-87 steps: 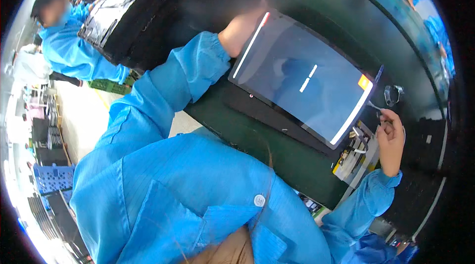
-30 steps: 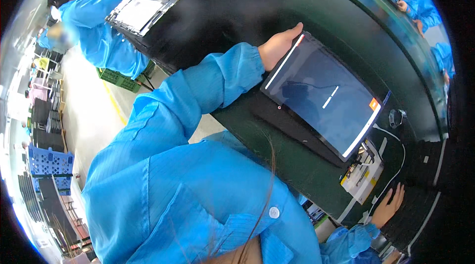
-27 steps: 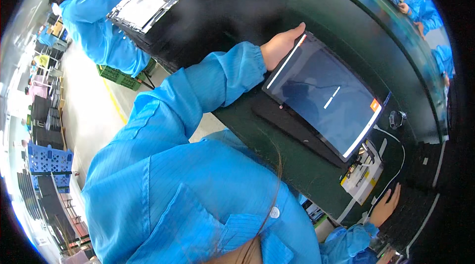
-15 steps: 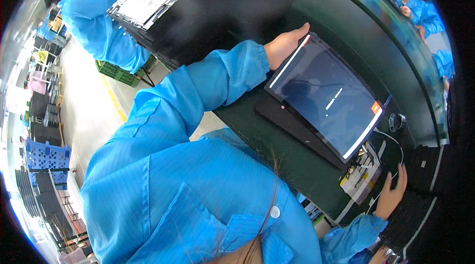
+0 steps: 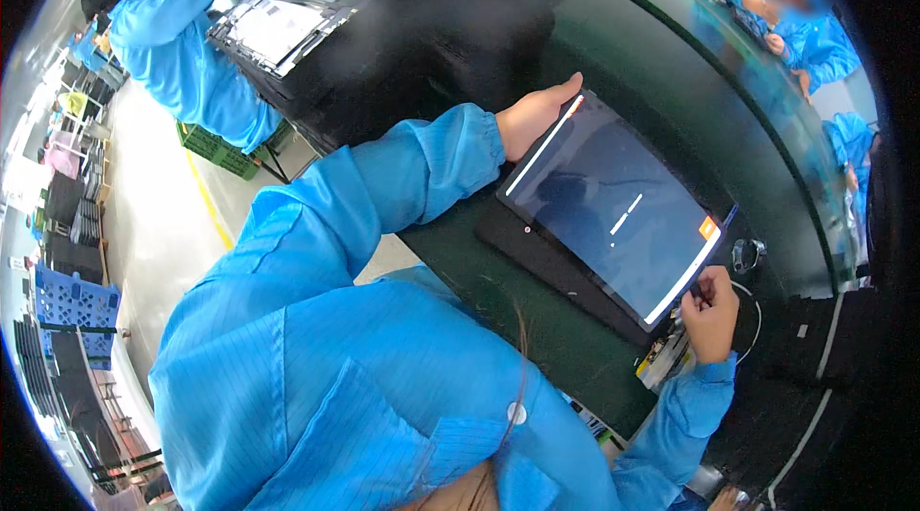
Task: Checking the functionality and assembly of a tablet device at a repair or manufacturing workbench.
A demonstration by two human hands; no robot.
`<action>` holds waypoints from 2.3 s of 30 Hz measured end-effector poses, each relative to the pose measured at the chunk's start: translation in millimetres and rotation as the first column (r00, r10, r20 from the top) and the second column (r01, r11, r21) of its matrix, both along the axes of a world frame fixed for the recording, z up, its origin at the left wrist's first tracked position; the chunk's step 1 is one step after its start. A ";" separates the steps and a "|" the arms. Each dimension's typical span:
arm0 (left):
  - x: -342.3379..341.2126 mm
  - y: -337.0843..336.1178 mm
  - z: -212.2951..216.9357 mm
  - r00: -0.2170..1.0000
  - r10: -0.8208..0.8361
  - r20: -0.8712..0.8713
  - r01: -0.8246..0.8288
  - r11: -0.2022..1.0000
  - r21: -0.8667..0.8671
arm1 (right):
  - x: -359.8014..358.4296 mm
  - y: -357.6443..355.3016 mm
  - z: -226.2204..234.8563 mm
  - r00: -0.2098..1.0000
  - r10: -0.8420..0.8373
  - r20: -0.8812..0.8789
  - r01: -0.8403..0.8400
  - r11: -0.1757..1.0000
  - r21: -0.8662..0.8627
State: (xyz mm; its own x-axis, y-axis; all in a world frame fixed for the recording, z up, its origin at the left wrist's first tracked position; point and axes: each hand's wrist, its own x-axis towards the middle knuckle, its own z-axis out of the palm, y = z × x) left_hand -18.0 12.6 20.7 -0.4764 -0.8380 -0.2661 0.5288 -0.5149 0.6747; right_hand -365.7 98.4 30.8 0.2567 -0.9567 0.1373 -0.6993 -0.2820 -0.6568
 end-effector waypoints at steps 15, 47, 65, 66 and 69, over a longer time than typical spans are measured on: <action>0.6 -2.3 0.4 0.999 0.002 -0.052 0.000 0.999 0.044 | -16.6 1.1 -1.2 0.936 -0.206 0.285 0.199 0.978 0.056; -1.0 -2.3 2.0 0.994 0.081 0.077 -0.080 0.997 -0.024 | -15.3 2.7 0.9 0.928 -0.131 0.348 0.000 0.935 0.354; 0.6 -3.4 -0.6 0.989 -0.057 -0.138 0.055 0.998 -0.016 | -6.8 -1.8 0.7 0.924 -0.092 0.371 -0.046 0.937 0.347; 0.6 -3.6 -1.4 0.988 -0.049 -0.145 0.047 0.999 -0.020 | -7.0 -1.6 -0.3 0.927 -0.083 0.365 -0.051 0.938 0.344; -2.0 -1.1 0.3 0.998 -0.008 -0.067 0.006 1.000 -0.018 | -6.7 0.9 -2.9 0.929 -0.083 0.360 -0.031 0.954 0.299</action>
